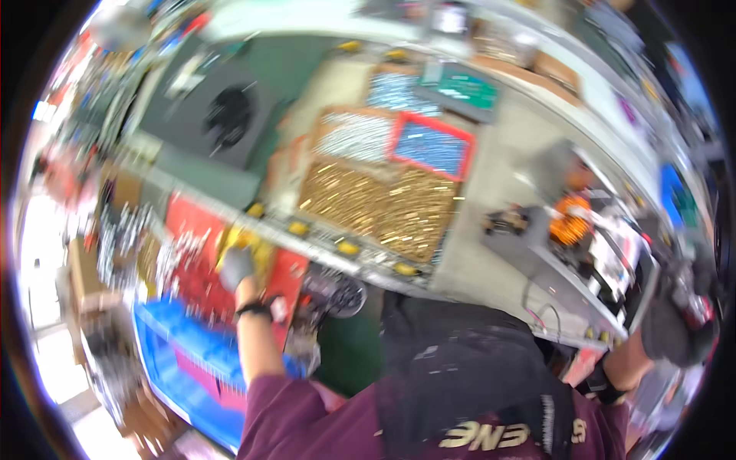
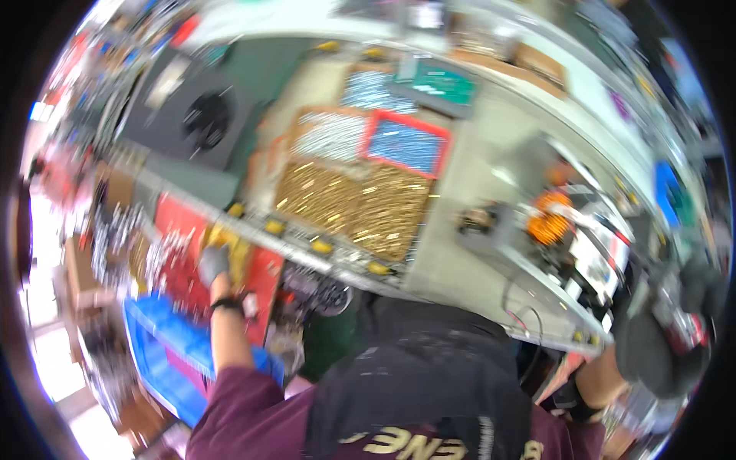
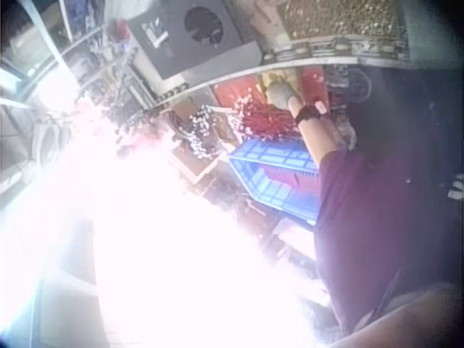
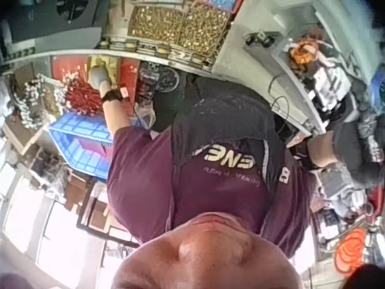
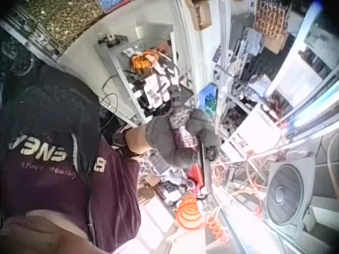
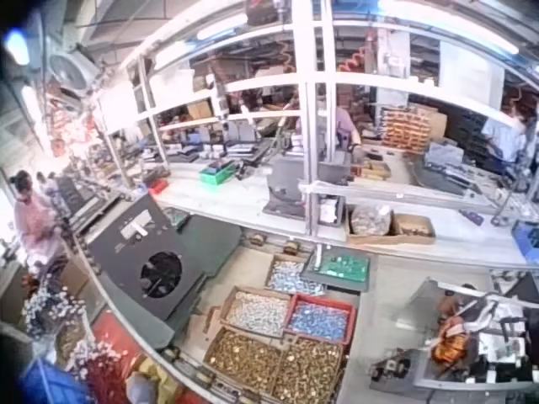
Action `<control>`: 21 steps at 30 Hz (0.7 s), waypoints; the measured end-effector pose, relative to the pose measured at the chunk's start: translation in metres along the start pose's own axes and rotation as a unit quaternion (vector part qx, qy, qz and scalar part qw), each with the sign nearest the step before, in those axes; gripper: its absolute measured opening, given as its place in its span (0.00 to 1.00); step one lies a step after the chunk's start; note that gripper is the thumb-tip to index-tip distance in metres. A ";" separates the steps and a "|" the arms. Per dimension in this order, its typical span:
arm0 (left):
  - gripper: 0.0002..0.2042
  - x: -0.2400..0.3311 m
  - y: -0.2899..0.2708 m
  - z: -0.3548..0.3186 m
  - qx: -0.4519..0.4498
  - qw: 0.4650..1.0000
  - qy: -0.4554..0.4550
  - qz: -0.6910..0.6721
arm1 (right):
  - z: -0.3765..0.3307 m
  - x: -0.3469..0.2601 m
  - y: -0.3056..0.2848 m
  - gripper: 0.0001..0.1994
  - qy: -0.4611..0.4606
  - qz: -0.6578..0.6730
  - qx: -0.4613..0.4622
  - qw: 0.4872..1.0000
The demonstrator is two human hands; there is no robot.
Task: Assembling internal electrical components and circuit boards into an inverter housing on a production line.
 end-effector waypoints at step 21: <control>0.15 0.682 -0.165 -0.577 -0.122 0.726 0.675 -0.048 | 0.041 -0.081 -0.261 0.19 -0.101 -0.105 0.109 0.983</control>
Point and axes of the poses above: each hand's wrist, its own z-axis towards the middle knuckle, its own y-axis out of the palm, x = y × z, the point moved 10 cm from there along z, towards the middle knuckle
